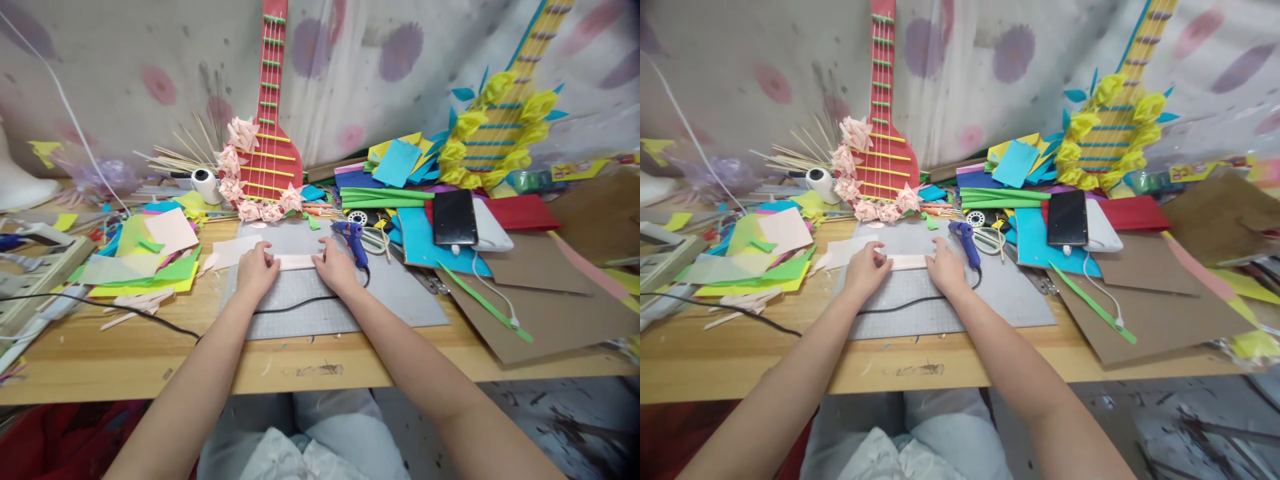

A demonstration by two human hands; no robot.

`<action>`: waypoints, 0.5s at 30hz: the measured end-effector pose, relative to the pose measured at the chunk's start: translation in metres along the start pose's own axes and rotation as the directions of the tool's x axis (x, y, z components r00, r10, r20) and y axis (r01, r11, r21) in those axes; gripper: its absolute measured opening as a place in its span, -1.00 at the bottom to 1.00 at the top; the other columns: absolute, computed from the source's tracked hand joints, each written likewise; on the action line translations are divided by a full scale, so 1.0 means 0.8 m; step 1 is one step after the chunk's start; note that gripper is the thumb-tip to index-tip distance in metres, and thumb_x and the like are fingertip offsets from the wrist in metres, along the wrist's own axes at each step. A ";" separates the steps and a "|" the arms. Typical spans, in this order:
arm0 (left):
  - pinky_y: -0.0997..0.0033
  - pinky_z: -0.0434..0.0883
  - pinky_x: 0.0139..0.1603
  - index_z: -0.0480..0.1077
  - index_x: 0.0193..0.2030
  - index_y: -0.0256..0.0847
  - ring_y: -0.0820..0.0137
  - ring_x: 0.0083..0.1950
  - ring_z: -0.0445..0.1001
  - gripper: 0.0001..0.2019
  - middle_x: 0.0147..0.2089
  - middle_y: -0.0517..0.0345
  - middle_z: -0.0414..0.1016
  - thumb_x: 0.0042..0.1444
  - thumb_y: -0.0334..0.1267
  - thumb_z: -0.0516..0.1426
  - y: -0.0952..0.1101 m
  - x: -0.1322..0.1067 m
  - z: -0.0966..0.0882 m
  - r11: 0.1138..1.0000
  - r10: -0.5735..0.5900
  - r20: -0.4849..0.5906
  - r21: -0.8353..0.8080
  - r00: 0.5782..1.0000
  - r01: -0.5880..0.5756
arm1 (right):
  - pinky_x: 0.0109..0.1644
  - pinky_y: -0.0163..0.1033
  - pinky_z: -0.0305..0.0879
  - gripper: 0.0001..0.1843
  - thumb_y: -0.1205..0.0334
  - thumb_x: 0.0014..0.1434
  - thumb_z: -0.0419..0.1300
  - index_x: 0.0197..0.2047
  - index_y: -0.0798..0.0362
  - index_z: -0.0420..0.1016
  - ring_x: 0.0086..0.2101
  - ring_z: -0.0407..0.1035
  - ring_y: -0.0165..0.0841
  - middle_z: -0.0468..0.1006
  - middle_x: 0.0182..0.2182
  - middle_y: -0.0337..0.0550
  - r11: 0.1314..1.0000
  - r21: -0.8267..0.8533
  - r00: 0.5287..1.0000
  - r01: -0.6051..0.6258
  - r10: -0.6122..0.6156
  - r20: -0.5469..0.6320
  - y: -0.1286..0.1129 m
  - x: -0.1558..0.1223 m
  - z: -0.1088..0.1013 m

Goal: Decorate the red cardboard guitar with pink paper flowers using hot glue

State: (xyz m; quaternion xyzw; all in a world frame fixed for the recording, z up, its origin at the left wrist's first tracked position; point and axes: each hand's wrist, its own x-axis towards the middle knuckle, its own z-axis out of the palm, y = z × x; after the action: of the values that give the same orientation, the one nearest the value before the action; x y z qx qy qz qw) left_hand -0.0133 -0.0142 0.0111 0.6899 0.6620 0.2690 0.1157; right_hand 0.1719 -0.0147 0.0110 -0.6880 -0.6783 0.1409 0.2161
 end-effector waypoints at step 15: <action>0.29 0.25 -0.13 0.27 -0.04 -0.19 0.29 -0.24 0.41 -0.64 -0.41 0.21 0.49 -0.04 -0.28 0.10 -0.001 -0.003 0.000 0.998 0.044 0.008 0.045 0.999 -0.045 | -0.25 -0.24 0.17 -0.56 0.09 0.19 0.03 0.11 0.04 0.16 -0.26 0.41 -0.28 0.50 -0.24 -0.11 0.997 -0.066 0.999 -0.047 0.047 -0.005 -0.002 -0.001 0.000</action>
State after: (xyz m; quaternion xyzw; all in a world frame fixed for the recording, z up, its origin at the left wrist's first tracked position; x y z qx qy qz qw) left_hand -0.0135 -0.0164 0.0102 0.7079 0.6521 0.2538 0.0965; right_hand 0.1705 -0.0155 0.0119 -0.7108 -0.6657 0.1226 0.1911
